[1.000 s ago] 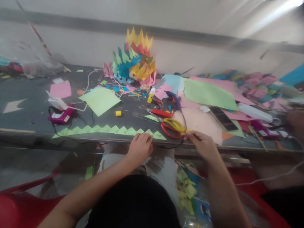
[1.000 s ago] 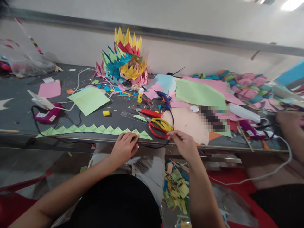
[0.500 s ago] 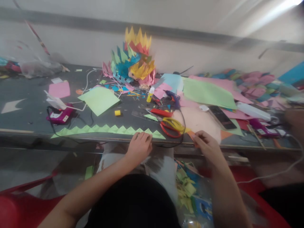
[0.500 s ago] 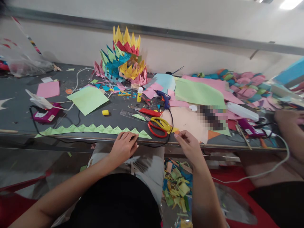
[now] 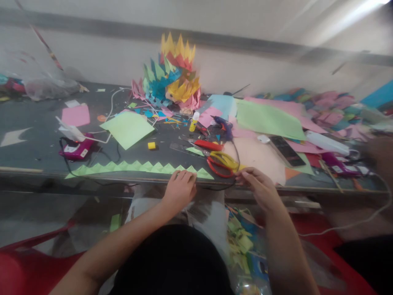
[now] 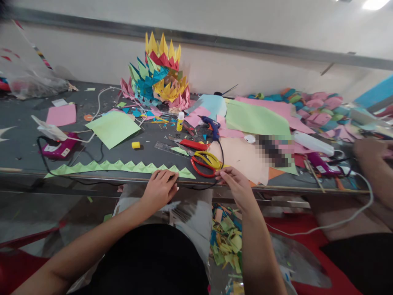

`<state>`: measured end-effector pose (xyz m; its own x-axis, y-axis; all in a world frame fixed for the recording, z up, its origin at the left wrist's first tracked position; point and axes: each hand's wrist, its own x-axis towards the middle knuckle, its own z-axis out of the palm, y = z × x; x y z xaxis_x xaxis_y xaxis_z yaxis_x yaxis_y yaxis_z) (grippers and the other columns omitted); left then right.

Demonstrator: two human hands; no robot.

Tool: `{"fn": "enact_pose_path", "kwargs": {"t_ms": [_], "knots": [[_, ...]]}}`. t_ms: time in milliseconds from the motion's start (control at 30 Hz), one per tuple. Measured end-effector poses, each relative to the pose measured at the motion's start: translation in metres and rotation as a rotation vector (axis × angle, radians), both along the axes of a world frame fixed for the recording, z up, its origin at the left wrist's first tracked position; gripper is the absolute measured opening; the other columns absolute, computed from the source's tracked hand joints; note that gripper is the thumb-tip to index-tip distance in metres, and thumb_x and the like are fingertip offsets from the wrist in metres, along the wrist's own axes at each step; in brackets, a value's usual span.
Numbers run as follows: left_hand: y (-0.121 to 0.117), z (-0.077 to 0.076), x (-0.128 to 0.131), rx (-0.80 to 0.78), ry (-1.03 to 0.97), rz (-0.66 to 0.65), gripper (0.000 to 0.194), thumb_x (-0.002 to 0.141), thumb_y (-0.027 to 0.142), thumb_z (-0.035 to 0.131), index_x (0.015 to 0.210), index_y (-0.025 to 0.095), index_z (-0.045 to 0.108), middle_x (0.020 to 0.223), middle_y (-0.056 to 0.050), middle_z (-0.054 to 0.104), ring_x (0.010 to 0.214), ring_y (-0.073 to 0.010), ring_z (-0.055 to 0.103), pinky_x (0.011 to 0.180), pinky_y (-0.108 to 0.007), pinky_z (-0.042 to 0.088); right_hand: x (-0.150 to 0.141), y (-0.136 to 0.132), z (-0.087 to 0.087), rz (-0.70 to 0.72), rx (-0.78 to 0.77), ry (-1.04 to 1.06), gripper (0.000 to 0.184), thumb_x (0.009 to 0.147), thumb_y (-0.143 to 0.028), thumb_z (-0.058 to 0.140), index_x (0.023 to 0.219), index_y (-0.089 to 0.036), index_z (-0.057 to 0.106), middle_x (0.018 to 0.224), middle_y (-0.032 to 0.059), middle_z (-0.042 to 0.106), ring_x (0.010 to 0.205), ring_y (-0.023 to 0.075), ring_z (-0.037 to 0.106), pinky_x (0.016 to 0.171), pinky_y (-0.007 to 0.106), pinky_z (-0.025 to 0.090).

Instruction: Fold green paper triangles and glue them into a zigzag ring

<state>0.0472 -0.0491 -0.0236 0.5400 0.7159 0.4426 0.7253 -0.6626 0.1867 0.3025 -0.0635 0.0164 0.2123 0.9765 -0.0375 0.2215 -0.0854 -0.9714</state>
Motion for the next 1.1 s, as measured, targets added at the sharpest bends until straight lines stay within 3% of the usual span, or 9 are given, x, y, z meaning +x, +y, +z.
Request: {"fn": "enact_pose_path", "kwargs": {"t_ms": [267,667,933,1100], "knots": [[-0.001,0.002,-0.001,-0.020,-0.001,0.001,0.027,0.086,0.021,0.047,0.112,0.016,0.054,0.099,-0.006,0.061,0.100,-0.0205,0.053,0.092,-0.036,0.038,0.002,0.000,-0.002,0.048,0.016,-0.006,0.043,0.058,-0.039,0.079,0.094,-0.021,0.063,0.091,0.0063,0.070,0.083,0.0193,0.064,0.073,0.034,0.053],[-0.001,0.000,0.000,-0.012,-0.003,-0.003,0.030,0.085,0.020,0.048,0.114,0.016,0.054,0.099,-0.007,0.060,0.100,-0.0211,0.052,0.091,-0.037,0.039,0.009,0.004,-0.009,-0.084,0.084,0.033,0.046,0.054,-0.038,0.081,0.093,-0.023,0.062,0.082,0.0014,0.066,0.073,0.0144,0.063,0.067,0.028,0.053],[-0.001,0.000,0.000,-0.011,-0.004,-0.002,0.028,0.086,0.021,0.047,0.113,0.016,0.054,0.100,-0.007,0.061,0.101,-0.0210,0.053,0.092,-0.037,0.039,-0.010,0.005,-0.014,-0.060,0.069,0.178,0.046,0.058,-0.034,0.078,0.099,-0.026,0.058,0.095,0.0010,0.066,0.073,0.0138,0.064,0.073,0.032,0.054],[0.000,0.000,-0.001,-0.006,-0.012,-0.002,0.027,0.086,0.021,0.047,0.111,0.015,0.055,0.099,-0.007,0.061,0.100,-0.0208,0.053,0.092,-0.036,0.039,-0.021,0.007,-0.018,-0.036,0.049,0.239,0.044,0.059,-0.034,0.079,0.097,-0.026,0.058,0.093,0.0014,0.069,0.076,0.0150,0.065,0.082,0.036,0.053]]}}
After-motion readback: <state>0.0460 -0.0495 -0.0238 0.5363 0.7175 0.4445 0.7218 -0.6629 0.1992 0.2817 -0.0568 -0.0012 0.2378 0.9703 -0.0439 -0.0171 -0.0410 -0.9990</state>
